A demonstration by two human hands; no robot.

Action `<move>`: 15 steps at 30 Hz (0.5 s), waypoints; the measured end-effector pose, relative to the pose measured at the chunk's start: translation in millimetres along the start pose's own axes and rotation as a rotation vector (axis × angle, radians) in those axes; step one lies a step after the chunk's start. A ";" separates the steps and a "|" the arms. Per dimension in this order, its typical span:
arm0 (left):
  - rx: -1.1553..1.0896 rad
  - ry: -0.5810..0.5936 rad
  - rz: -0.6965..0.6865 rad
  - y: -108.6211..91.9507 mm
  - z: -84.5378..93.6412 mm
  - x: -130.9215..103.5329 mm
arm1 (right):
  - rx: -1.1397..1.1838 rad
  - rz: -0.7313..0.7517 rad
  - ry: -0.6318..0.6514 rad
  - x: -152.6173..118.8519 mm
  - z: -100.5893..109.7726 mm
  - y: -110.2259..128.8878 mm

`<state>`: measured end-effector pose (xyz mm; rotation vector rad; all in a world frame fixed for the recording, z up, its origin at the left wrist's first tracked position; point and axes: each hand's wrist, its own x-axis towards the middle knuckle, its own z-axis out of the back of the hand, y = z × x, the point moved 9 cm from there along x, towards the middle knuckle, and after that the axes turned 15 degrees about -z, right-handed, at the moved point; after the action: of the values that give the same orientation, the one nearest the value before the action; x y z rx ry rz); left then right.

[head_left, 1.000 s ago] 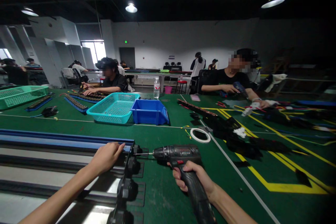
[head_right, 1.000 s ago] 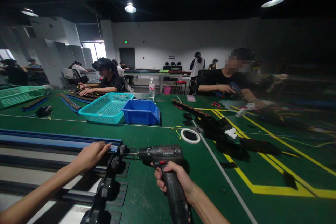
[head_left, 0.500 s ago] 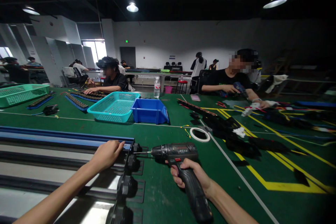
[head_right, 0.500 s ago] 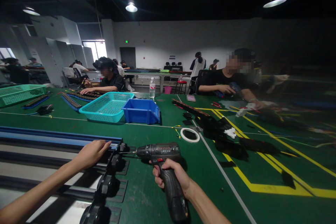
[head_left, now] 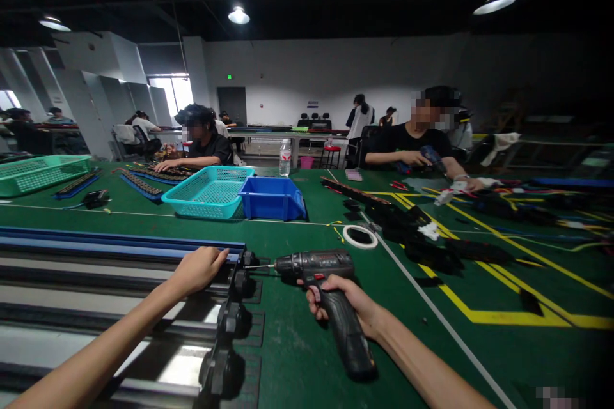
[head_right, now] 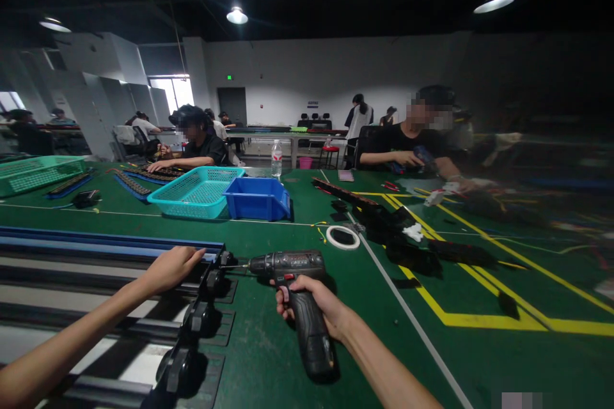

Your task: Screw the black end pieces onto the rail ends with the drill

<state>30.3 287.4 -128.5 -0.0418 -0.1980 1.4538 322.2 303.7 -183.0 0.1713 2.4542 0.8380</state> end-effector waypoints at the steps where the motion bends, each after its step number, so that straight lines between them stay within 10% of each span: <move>1: 0.004 0.000 -0.002 -0.4 0.3 -0.2 | -0.002 0.010 -0.004 -1.2 -0.9 0.2; 15: -0.021 0.017 -0.006 -9.1 7.5 -8.6 | 0.094 -0.005 0.135 -1.3 -15.3 -8.7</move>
<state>37.2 277.2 -120.7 -0.0708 -0.1997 1.4449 315.6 288.2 -177.5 0.1467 2.6208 0.7543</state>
